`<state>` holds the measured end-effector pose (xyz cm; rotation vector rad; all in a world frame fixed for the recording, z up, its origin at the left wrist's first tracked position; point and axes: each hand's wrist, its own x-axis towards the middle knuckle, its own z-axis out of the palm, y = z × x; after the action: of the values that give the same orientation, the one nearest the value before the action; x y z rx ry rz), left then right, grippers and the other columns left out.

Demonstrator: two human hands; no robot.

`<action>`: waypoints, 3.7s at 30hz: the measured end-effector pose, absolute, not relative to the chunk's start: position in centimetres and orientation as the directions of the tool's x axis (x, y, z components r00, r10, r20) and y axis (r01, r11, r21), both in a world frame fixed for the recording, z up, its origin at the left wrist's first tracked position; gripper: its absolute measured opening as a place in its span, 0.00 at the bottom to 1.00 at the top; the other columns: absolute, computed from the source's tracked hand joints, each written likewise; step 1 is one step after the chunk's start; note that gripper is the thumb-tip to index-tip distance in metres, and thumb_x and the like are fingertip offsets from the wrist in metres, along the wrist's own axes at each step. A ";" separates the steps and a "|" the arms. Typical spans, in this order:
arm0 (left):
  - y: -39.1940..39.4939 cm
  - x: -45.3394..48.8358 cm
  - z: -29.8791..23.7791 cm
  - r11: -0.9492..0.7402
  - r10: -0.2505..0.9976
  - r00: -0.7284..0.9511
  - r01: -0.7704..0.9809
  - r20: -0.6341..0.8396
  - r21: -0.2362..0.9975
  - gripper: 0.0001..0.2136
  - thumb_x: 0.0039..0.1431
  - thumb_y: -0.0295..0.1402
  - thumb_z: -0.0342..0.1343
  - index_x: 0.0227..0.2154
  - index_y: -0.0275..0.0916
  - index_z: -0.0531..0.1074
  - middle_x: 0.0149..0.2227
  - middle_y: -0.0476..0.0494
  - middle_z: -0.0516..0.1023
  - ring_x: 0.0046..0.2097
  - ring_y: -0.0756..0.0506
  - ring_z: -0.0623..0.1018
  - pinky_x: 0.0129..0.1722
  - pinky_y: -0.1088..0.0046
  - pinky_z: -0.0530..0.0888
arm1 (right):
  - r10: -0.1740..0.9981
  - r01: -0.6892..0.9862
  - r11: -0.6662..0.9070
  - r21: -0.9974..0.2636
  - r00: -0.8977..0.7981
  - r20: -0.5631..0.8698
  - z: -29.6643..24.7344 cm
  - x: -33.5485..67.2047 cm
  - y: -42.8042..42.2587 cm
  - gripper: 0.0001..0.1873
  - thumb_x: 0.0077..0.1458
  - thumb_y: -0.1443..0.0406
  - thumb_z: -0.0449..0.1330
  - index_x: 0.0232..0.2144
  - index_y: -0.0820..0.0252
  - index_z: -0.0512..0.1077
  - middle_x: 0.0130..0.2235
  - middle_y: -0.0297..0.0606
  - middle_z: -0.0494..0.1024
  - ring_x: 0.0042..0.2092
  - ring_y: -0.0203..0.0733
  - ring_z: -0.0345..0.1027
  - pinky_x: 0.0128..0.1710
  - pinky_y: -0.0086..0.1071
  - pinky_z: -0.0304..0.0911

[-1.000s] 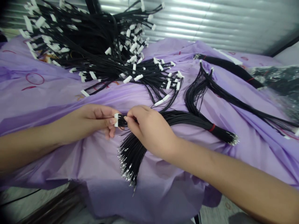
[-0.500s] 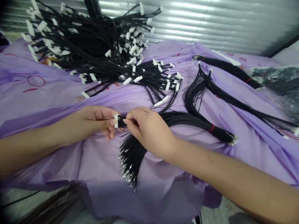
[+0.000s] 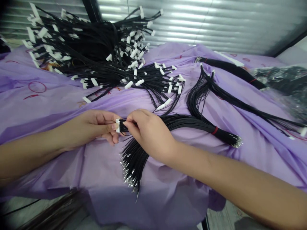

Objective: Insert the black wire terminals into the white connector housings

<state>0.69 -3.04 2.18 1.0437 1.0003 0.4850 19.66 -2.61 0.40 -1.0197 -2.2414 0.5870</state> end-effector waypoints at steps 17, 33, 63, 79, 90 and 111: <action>-3.1 0.8 1.7 0.439 0.749 0.504 0.110 -0.430 0.892 0.05 0.59 0.23 0.50 0.30 0.32 0.70 0.24 0.49 0.75 0.27 0.53 0.77 0.30 0.79 0.77 | 0.687 0.414 0.711 -0.568 -0.582 0.436 1.4 20.2 -2.3 0.07 0.59 0.72 0.53 0.30 0.67 0.69 0.31 0.36 0.70 0.35 0.34 0.62 0.37 0.27 0.57; -3.1 0.7 1.9 0.457 0.729 0.519 0.115 -0.445 0.882 0.06 0.59 0.24 0.50 0.31 0.33 0.72 0.26 0.50 0.75 0.28 0.54 0.76 0.31 0.78 0.76 | 0.703 0.423 0.677 -0.602 -0.613 0.360 1.3 20.3 -1.9 0.06 0.49 0.74 0.58 0.23 0.63 0.67 0.22 0.28 0.63 0.25 0.28 0.55 0.25 0.23 0.51; -5.3 0.1 2.5 -0.360 0.709 0.691 0.186 0.138 0.914 0.12 0.62 0.26 0.48 0.46 0.42 0.69 0.54 0.46 0.71 0.58 0.49 0.68 0.58 0.73 0.64 | 0.492 0.462 0.835 -0.299 -0.870 0.027 4.0 31.2 5.6 0.17 0.57 0.71 0.53 0.49 0.60 0.68 0.53 0.46 0.65 0.55 0.44 0.58 0.56 0.43 0.55; -5.8 0.5 1.5 -0.172 0.771 0.635 0.263 -0.036 0.949 0.20 0.63 0.37 0.46 0.57 0.43 0.53 0.63 0.37 0.53 0.62 0.45 0.60 0.60 0.64 0.62 | 0.492 0.459 0.853 -0.248 -0.866 0.089 3.0 30.7 4.2 0.06 0.60 0.68 0.54 0.33 0.60 0.71 0.43 0.40 0.72 0.48 0.40 0.63 0.51 0.39 0.57; -5.3 0.5 3.3 -0.220 0.777 0.618 0.449 -0.123 0.866 0.25 0.65 0.43 0.39 0.61 0.40 0.55 0.64 0.44 0.55 0.65 0.45 0.55 0.64 0.66 0.51 | 0.420 0.499 0.865 0.055 -0.778 0.467 8.2 32.4 2.9 0.05 0.58 0.71 0.51 0.37 0.58 0.64 0.34 0.41 0.70 0.37 0.43 0.62 0.38 0.37 0.61; -5.0 0.6 2.2 -0.667 0.614 0.745 0.313 0.261 0.676 0.13 0.61 0.27 0.47 0.44 0.36 0.74 0.42 0.40 0.79 0.44 0.46 0.78 0.46 0.73 0.73 | 0.559 0.851 0.498 0.168 -0.462 0.688 10.8 39.3 4.6 0.06 0.58 0.62 0.57 0.34 0.58 0.71 0.33 0.39 0.75 0.34 0.38 0.68 0.33 0.29 0.60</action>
<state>0.62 -5.04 2.19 2.3236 0.6949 0.6372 39.28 4.59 10.82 -1.1536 -2.1810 -0.6800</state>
